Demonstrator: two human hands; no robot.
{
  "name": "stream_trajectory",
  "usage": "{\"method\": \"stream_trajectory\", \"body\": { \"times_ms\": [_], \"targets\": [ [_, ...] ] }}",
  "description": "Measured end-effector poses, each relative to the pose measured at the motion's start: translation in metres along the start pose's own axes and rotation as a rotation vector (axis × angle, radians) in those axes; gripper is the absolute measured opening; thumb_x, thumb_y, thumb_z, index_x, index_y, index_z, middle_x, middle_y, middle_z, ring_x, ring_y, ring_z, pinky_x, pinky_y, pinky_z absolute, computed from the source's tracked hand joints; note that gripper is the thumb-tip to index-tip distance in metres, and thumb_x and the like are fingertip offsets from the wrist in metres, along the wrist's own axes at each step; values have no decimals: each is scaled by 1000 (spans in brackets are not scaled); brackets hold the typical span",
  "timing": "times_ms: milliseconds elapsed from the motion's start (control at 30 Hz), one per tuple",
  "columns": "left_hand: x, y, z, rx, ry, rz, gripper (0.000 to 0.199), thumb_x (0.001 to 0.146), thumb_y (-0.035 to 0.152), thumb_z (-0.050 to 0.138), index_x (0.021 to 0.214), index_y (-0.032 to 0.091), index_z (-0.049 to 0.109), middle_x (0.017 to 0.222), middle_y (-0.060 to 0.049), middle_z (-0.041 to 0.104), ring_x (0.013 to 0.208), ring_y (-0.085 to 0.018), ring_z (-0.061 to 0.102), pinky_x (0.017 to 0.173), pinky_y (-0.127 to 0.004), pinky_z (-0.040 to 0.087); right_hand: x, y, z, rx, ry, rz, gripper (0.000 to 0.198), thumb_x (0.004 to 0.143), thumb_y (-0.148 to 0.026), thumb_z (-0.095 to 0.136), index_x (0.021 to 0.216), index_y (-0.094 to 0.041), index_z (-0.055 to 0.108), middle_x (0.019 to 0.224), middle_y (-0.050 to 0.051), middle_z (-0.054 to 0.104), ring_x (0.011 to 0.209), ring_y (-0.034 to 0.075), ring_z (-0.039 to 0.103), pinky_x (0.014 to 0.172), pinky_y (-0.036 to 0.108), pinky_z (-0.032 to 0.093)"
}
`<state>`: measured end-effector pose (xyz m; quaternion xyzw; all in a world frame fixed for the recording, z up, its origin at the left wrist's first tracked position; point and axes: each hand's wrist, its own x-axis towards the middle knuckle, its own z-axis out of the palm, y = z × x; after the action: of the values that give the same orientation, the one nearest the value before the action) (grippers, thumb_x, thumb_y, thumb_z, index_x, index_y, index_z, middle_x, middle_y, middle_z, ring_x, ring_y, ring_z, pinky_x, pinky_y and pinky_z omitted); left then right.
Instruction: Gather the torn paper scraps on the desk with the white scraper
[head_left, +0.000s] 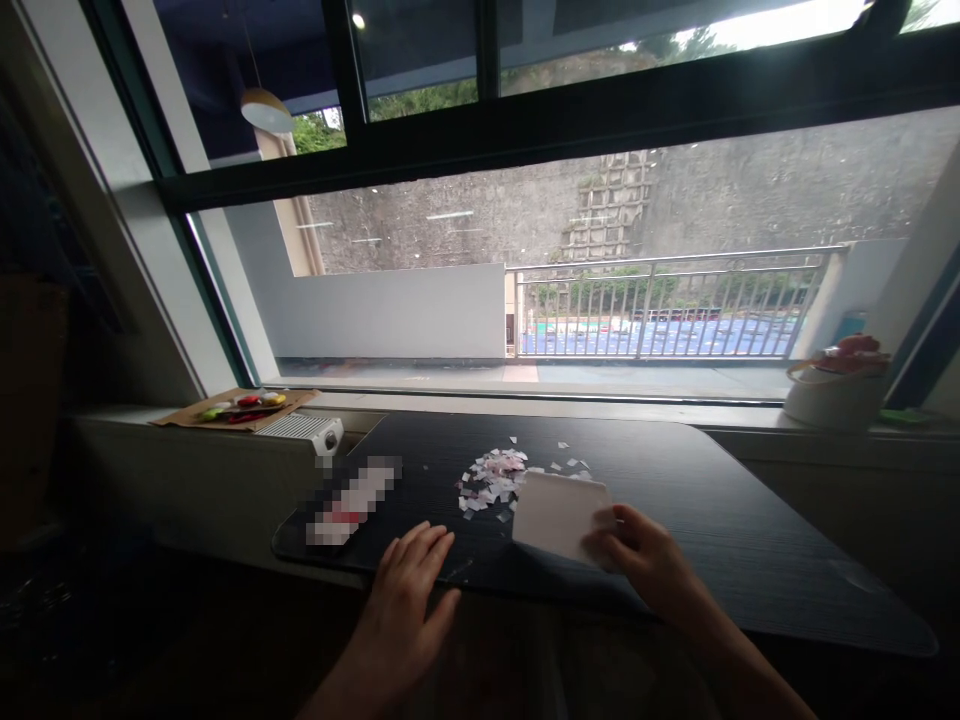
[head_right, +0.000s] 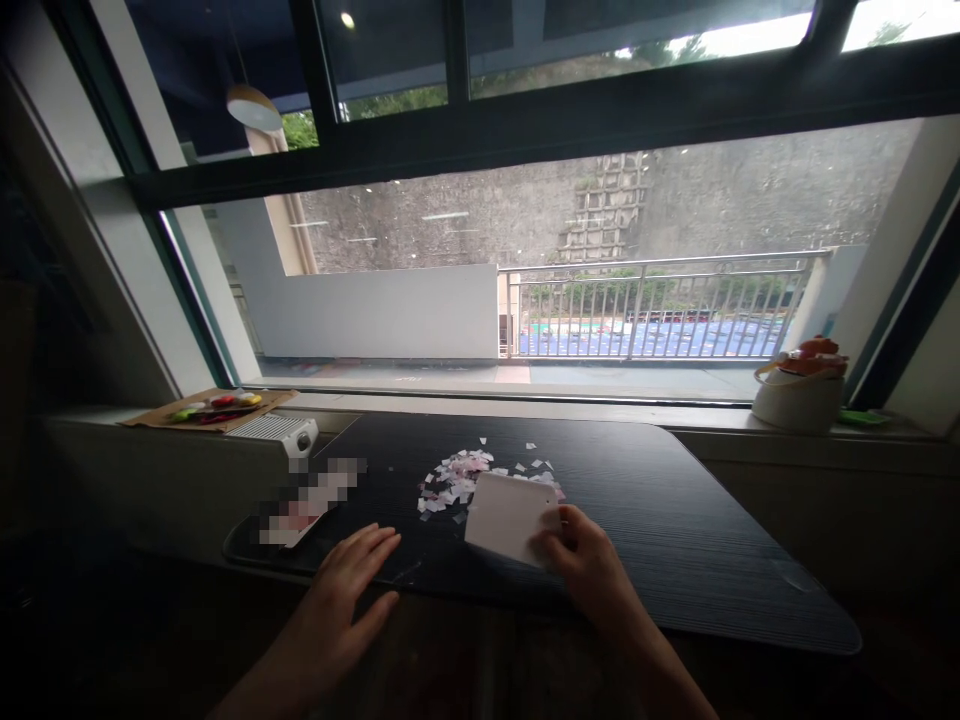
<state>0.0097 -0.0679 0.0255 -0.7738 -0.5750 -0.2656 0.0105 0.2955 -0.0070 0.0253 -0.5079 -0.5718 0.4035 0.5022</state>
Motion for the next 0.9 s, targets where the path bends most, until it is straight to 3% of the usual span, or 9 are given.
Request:
{"method": "stream_trajectory", "body": {
  "times_ms": [100,267,433,600,700,900],
  "targets": [
    [32,17,4,31,-112,58,37,80,19,46,114,21,59,121,-9,59,121,-26,45,105,-53,30,1,0,-5,21,115,-7,27,66,-38,63,83,-18,60,74,6,73,69,25,69,60,35,54],
    [69,40,15,97,-237,154,32,81,18,44,108,20,61,107,-9,62,110,-25,50,105,-55,24,2,3,-8,16,192,8,34,64,-43,66,87,-19,60,84,8,74,82,29,69,72,39,55],
    [71,41,12,118,-261,190,23,83,21,44,92,22,66,100,-7,62,104,-23,51,104,-53,22,-5,5,-3,46,238,-9,33,67,-45,64,88,-20,58,88,8,74,86,29,68,73,38,55],
    [88,41,18,143,-268,188,30,83,17,42,105,22,62,101,-7,63,104,-23,52,104,-54,20,-7,5,0,45,245,-33,29,70,-43,62,88,-19,58,87,9,73,84,29,68,72,37,54],
    [96,40,21,138,-295,183,29,83,17,41,98,23,65,99,-7,63,103,-23,53,103,-55,20,-7,4,0,72,255,-45,28,71,-41,62,89,-19,58,87,8,73,84,28,68,71,37,55],
    [94,34,13,105,-301,94,20,82,22,47,88,23,66,98,-3,67,102,-19,55,101,-42,28,-5,7,1,64,254,-63,28,72,-39,62,90,-18,59,87,7,73,82,26,68,71,35,54]
  ]
}}
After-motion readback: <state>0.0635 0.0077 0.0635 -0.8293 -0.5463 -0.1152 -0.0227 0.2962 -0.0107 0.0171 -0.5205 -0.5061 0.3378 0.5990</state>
